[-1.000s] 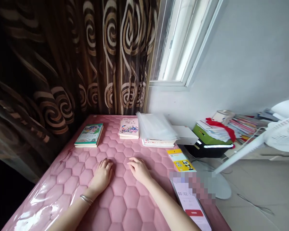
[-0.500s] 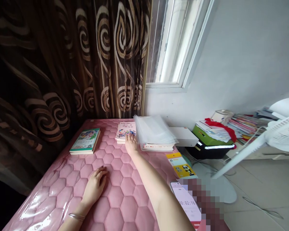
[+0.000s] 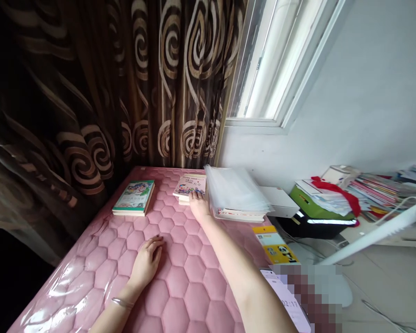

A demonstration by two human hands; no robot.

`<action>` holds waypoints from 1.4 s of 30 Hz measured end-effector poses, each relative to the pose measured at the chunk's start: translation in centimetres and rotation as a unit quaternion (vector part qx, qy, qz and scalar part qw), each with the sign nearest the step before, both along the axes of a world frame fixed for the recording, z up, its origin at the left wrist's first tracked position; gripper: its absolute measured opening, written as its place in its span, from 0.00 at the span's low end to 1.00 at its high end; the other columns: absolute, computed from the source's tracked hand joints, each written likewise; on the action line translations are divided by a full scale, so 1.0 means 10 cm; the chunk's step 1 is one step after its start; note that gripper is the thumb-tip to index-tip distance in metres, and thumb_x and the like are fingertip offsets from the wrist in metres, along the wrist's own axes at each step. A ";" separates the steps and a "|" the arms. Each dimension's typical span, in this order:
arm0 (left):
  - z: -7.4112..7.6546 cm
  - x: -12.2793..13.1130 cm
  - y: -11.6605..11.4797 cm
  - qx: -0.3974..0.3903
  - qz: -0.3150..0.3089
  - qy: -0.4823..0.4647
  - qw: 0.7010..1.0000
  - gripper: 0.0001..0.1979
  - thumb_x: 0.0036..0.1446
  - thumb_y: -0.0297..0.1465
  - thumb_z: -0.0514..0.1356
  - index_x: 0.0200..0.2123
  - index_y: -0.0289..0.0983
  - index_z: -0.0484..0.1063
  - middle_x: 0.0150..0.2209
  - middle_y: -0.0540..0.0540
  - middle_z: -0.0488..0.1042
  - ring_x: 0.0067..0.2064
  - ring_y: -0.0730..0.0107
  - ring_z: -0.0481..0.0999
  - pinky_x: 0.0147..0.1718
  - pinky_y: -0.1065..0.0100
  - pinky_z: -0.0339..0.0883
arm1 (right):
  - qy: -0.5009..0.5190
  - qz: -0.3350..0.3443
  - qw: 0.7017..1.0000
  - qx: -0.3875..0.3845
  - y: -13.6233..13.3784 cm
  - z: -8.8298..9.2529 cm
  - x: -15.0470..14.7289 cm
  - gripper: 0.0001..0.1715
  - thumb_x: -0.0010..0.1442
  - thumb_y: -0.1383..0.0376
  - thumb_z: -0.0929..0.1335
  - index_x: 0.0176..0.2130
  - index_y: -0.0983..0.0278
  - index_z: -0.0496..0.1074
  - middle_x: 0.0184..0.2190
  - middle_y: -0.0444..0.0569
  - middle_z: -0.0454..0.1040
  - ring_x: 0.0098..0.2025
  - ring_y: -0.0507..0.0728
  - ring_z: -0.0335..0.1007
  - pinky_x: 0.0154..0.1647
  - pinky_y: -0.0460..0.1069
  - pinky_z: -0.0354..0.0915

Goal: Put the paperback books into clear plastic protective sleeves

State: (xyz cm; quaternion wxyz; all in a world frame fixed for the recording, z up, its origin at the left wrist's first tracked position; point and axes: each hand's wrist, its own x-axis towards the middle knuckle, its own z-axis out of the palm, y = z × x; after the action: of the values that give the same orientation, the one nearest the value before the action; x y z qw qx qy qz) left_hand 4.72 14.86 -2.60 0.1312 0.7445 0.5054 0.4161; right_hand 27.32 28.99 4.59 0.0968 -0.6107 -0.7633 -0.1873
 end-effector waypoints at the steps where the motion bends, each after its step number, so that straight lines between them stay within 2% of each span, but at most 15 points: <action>1: 0.00 -0.01 0.00 -0.015 0.008 -0.021 1.000 0.13 0.63 0.31 0.51 0.42 0.39 0.75 0.45 0.41 0.78 0.50 0.59 0.77 0.52 0.54 0.71 | -0.003 0.010 1.000 0.009 -0.12 0.01 -0.02 0.26 0.63 0.77 0.58 0.57 0.70 0.69 0.58 0.63 0.69 0.57 0.63 0.69 0.52 0.56 0.70; 4: 0.02 -0.04 0.00 -0.066 0.042 -0.096 0.992 0.17 0.66 0.36 0.48 0.48 0.37 0.71 0.46 0.40 0.79 0.49 0.60 0.78 0.51 0.55 0.71 | -0.017 0.078 0.994 0.071 -0.62 -0.10 -0.07 0.25 0.63 0.76 0.59 0.56 0.68 0.70 0.57 0.59 0.70 0.56 0.62 0.70 0.54 0.55 0.70; 6: 0.04 -0.06 -0.02 -0.083 0.062 -0.142 0.985 0.19 0.67 0.38 0.46 0.52 0.36 0.69 0.50 0.39 0.77 0.53 0.60 0.76 0.53 0.55 0.69 | -0.030 0.146 0.980 0.132 -1.04 -0.24 -0.07 0.25 0.61 0.77 0.60 0.55 0.69 0.71 0.55 0.57 0.73 0.55 0.63 0.71 0.54 0.55 0.70; 8: 0.06 -0.07 -0.03 -0.086 0.072 -0.168 0.979 0.21 0.67 0.39 0.45 0.55 0.35 0.67 0.54 0.37 0.74 0.57 0.60 0.73 0.56 0.56 0.66 | -0.026 0.177 0.973 0.149 -1.48 -0.39 -0.07 0.26 0.60 0.76 0.60 0.55 0.67 0.71 0.54 0.55 0.74 0.54 0.62 0.72 0.52 0.54 0.71; 12: 0.06 -0.09 -0.02 -0.090 0.059 -0.136 0.985 0.20 0.65 0.39 0.49 0.54 0.36 0.69 0.55 0.38 0.73 0.57 0.59 0.72 0.57 0.54 0.65 | 0.035 0.213 0.971 0.098 -2.12 -0.61 -0.11 0.27 0.60 0.75 0.61 0.56 0.62 0.71 0.53 0.51 0.75 0.52 0.62 0.73 0.50 0.55 0.71; 16: 0.02 -0.08 0.03 -0.049 0.017 -0.054 0.997 0.17 0.58 0.36 0.58 0.49 0.38 0.73 0.53 0.41 0.75 0.55 0.57 0.74 0.57 0.53 0.66 | 0.115 0.253 0.960 0.041 -2.29 -0.63 -0.14 0.19 0.60 0.69 0.67 0.51 0.60 0.74 0.49 0.47 0.78 0.48 0.59 0.75 0.47 0.53 0.72; 20: 0.00 -0.07 0.06 -0.034 0.002 -0.003 0.999 0.14 0.56 0.34 0.59 0.45 0.40 0.76 0.54 0.42 0.75 0.53 0.58 0.75 0.55 0.54 0.68 | 0.208 0.274 0.938 -0.028 -2.10 -0.35 0.06 0.07 0.61 0.62 0.69 0.39 0.57 0.79 0.44 0.44 0.80 0.45 0.56 0.75 0.46 0.51 0.71; 23: 0.01 -0.06 0.05 -0.037 0.006 0.005 0.999 0.13 0.57 0.34 0.59 0.44 0.39 0.77 0.54 0.42 0.75 0.53 0.58 0.75 0.54 0.55 0.69 | 0.277 0.185 0.942 0.030 -1.76 0.00 0.42 0.15 0.65 0.66 0.63 0.36 0.58 0.79 0.43 0.48 0.80 0.44 0.58 0.75 0.49 0.56 0.70; 26: 0.02 -0.06 0.04 -0.037 0.007 0.009 0.999 0.12 0.56 0.33 0.60 0.43 0.39 0.77 0.53 0.42 0.75 0.52 0.58 0.76 0.54 0.55 0.70 | 0.330 0.070 0.937 0.086 -1.29 0.32 0.80 0.17 0.66 0.65 0.61 0.39 0.63 0.78 0.43 0.53 0.79 0.46 0.59 0.74 0.51 0.56 0.68; 28: 0.02 -0.06 0.04 -0.034 0.009 0.007 0.999 0.12 0.56 0.33 0.60 0.43 0.39 0.78 0.53 0.42 0.75 0.52 0.58 0.76 0.53 0.56 0.70 | 0.326 -0.010 0.941 0.086 -0.95 0.45 0.95 0.17 0.65 0.63 0.62 0.45 0.65 0.77 0.46 0.56 0.78 0.49 0.60 0.72 0.54 0.56 0.66; 31: 0.03 -0.06 0.04 -0.035 0.012 0.003 0.999 0.12 0.56 0.33 0.60 0.43 0.39 0.78 0.53 0.42 0.76 0.51 0.59 0.76 0.53 0.56 0.71 | 0.306 -0.095 0.946 0.044 -0.54 0.52 1.00 0.23 0.60 0.60 0.67 0.52 0.69 0.73 0.53 0.59 0.74 0.56 0.63 0.67 0.58 0.55 0.62; 34: 0.04 -0.06 0.03 -0.040 0.012 0.000 0.999 0.12 0.55 0.32 0.60 0.43 0.39 0.78 0.53 0.42 0.75 0.52 0.59 0.76 0.53 0.56 0.71 | 0.296 -0.162 0.941 0.014 -0.29 0.48 0.92 0.25 0.59 0.58 0.68 0.53 0.67 0.73 0.55 0.59 0.72 0.58 0.65 0.65 0.55 0.56 0.62; 37: 0.05 -0.06 0.02 -0.042 0.012 -0.004 0.999 0.12 0.55 0.32 0.60 0.43 0.39 0.78 0.53 0.42 0.75 0.52 0.59 0.76 0.53 0.56 0.71 | 0.307 -0.194 0.932 0.015 -0.17 0.47 0.88 0.17 0.62 0.62 0.64 0.45 0.64 0.78 0.45 0.57 0.79 0.50 0.63 0.72 0.50 0.55 0.64; 39: 0.05 -0.06 0.02 -0.043 0.012 -0.005 0.999 0.12 0.55 0.32 0.61 0.42 0.40 0.78 0.53 0.42 0.76 0.52 0.59 0.76 0.53 0.56 0.71 | 0.314 -0.207 0.926 0.025 -0.14 0.51 0.91 0.17 0.63 0.64 0.62 0.41 0.64 0.79 0.37 0.57 0.81 0.43 0.61 0.75 0.46 0.53 0.66; 42: 0.05 -0.07 0.02 -0.044 0.010 -0.005 0.999 0.12 0.54 0.32 0.61 0.42 0.40 0.78 0.52 0.42 0.76 0.52 0.59 0.76 0.53 0.55 0.71 | 0.321 -0.214 0.920 0.070 -0.18 0.67 1.00 0.21 0.65 0.66 0.58 0.44 0.67 0.77 0.37 0.59 0.81 0.42 0.61 0.76 0.45 0.52 0.66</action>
State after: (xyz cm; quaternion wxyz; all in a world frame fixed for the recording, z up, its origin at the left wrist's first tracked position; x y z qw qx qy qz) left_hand 4.05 15.07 -2.12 0.1620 0.7312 0.5294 0.3986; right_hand 37.27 27.16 11.25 0.3365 -0.7787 -0.5271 -0.0501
